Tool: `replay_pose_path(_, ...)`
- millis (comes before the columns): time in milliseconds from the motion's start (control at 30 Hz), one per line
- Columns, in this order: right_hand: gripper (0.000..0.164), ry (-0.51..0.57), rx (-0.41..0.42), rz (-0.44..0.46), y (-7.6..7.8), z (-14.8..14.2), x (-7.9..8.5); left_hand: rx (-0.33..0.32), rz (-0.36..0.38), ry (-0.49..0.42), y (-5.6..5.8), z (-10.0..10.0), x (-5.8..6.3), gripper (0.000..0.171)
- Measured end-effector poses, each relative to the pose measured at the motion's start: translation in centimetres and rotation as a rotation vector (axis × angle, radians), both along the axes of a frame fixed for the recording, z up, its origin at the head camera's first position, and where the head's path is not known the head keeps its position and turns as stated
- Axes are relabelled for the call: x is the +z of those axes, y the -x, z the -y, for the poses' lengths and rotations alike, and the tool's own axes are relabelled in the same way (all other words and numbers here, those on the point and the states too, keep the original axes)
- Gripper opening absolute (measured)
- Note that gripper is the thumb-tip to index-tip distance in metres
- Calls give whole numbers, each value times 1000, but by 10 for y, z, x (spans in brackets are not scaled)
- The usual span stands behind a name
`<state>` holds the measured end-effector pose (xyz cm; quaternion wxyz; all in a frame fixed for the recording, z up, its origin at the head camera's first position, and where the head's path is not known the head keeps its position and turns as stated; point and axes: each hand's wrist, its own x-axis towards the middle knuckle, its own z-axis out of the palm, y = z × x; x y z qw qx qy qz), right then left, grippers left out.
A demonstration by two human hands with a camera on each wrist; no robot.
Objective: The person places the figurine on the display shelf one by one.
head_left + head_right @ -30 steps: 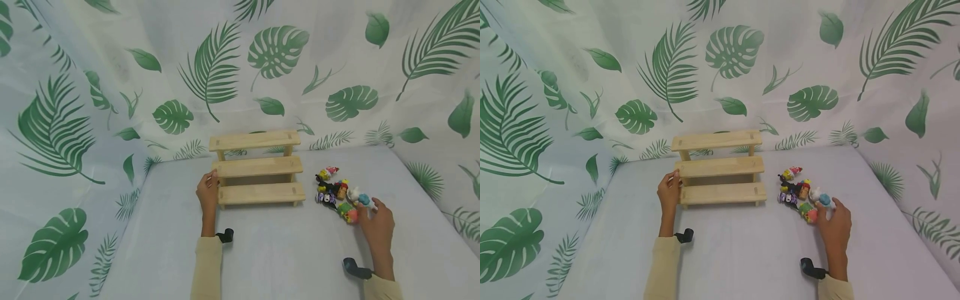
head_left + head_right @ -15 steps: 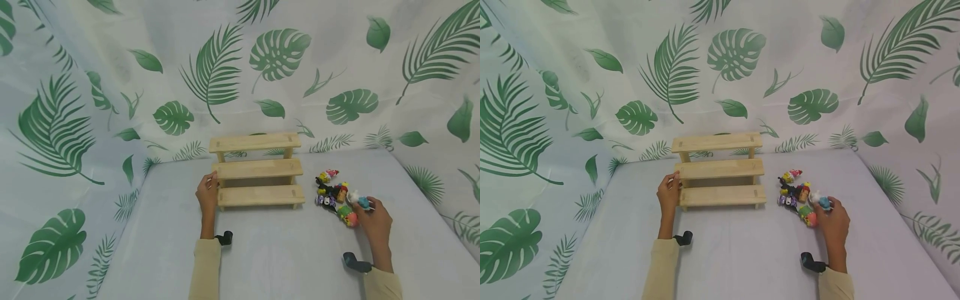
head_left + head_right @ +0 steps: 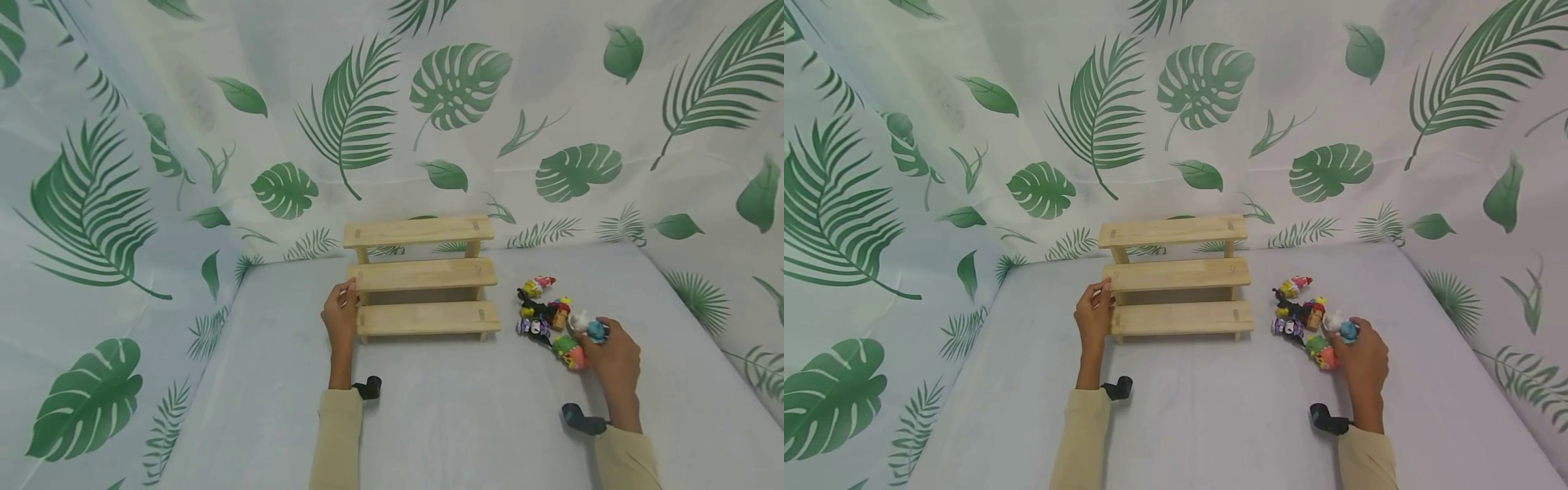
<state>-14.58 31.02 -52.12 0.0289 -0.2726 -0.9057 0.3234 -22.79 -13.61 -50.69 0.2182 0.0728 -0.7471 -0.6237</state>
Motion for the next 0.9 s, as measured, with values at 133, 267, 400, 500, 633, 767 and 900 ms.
replay_pose_path(133,62,-11,16,4,1,-2,-1,5,2,8,0,0,0,21)
replay_pose_path(267,65,-16,16,25,4,-4,-2,7,0,15,0,-1,1,21)
replay_pose_path(400,66,-18,18,47,6,-6,-2,8,-3,20,-1,-1,1,21)
replay_pose_path(500,67,-14,21,48,7,-10,-5,9,-1,22,-1,-2,0,21)
replay_pose_path(633,70,1,30,34,9,-15,-11,11,1,22,-1,-2,1,21)
replay_pose_path(767,73,24,39,13,8,-18,-14,15,-2,28,-1,-2,0,21)
replay_pose_path(900,76,46,27,4,6,-18,-15,12,-5,27,0,-2,-1,21)
